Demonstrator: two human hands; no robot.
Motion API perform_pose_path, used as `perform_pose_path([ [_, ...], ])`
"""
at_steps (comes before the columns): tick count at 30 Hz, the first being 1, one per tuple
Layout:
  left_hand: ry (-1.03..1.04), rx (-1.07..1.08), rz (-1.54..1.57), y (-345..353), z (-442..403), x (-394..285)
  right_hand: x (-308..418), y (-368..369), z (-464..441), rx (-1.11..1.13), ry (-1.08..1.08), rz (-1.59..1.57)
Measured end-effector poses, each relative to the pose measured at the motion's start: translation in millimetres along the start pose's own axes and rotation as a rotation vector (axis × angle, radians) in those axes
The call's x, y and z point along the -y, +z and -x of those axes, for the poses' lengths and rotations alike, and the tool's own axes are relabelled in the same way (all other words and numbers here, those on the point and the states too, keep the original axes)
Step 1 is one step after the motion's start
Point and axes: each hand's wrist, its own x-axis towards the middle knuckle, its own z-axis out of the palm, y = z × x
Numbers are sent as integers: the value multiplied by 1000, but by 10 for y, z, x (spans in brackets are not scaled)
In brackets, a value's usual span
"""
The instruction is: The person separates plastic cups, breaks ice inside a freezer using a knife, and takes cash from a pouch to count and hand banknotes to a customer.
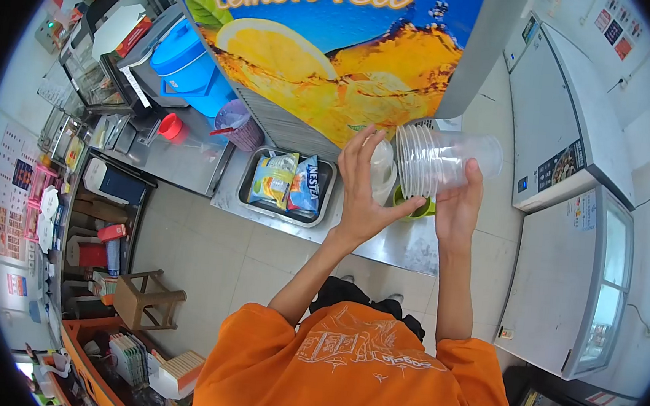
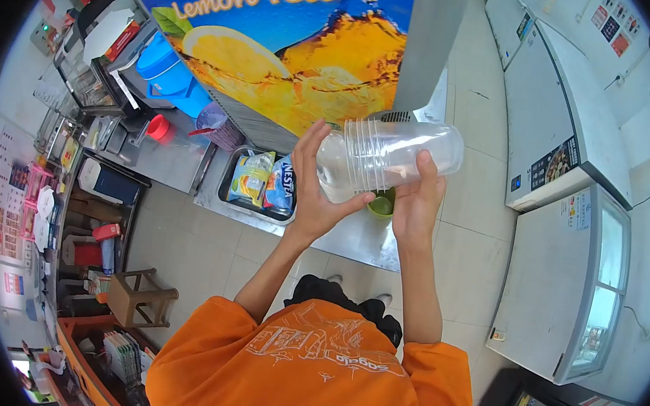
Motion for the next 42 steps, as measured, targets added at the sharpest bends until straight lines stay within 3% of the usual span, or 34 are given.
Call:
perform_pose_path([
  [7,-54,270,368,196,-114,-398,419,-226,279,-81,4,-130],
  [16,-83,661,758,1296,115,-981,1265,-1197,807,-419,-314,-36],
  [22,-53,698,736,1736,313,-1325,1782,-1900,1046,-515,-421,-120],
  [25,-80,614,666,1665,360,-1261,1781,-2168,1005,-527,-423,-209],
  [28,-245,620,759,1416,501,-1069,1703,-2258,893,-428,-348,-303],
  [29,-305,825,760,1256,569,-999,1635,-2286,848,-479,-322,-321],
  [31,-795,1086,1178,1047,894,-901,1483,-2486,784,-307,-190,-484],
  [35,-1287,1070,1692,964,1762,-796,1229,-2694,601,-39,129,-568],
  [37,-1189,1085,1804,941,1985,-758,1095,-2392,536,-416,193,-496],
  [38,-1139,1150,1861,934,2030,-700,988,-2378,502,-405,266,-472],
  [42,-681,1216,1533,517,1860,-463,691,-2342,538,-394,414,-393],
])
